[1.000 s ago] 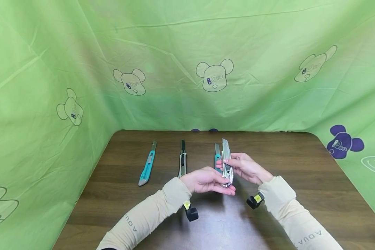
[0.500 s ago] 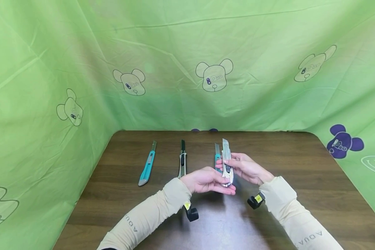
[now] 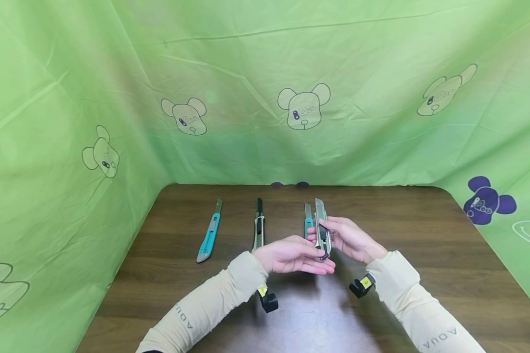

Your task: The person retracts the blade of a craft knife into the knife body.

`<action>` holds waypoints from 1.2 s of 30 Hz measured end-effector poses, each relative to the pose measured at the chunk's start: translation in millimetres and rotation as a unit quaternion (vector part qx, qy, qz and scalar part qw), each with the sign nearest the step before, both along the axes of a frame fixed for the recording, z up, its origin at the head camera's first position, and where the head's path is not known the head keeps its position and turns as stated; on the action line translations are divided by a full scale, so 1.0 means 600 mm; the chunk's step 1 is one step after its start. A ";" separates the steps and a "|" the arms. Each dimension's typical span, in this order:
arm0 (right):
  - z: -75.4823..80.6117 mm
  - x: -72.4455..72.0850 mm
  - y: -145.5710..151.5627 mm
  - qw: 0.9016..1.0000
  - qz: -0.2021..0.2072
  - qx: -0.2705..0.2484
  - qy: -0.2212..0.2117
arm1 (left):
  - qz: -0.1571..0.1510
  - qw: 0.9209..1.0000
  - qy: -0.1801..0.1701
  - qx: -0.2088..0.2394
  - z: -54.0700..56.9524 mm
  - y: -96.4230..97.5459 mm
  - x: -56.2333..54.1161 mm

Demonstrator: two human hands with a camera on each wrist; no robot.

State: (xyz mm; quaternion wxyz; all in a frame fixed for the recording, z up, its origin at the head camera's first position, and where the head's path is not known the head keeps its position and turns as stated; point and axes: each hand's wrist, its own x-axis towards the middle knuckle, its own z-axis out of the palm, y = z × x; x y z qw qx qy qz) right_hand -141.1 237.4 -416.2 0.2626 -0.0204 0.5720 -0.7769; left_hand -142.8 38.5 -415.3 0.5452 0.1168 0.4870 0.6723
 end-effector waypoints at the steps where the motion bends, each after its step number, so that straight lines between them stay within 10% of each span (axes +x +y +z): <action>1: -0.001 0.000 0.000 1.000 -0.004 -0.003 -0.005 | -0.001 1.000 -0.004 0.002 0.000 -0.001 -0.001; 15: 0.003 0.005 -0.010 0.998 -0.038 -0.007 -0.051 | 0.050 0.999 -0.009 -0.013 -0.005 0.002 0.000; 36: 0.011 0.009 -0.007 0.999 -0.037 0.000 -0.027 | 0.047 0.999 -0.019 -0.009 -0.003 0.001 0.001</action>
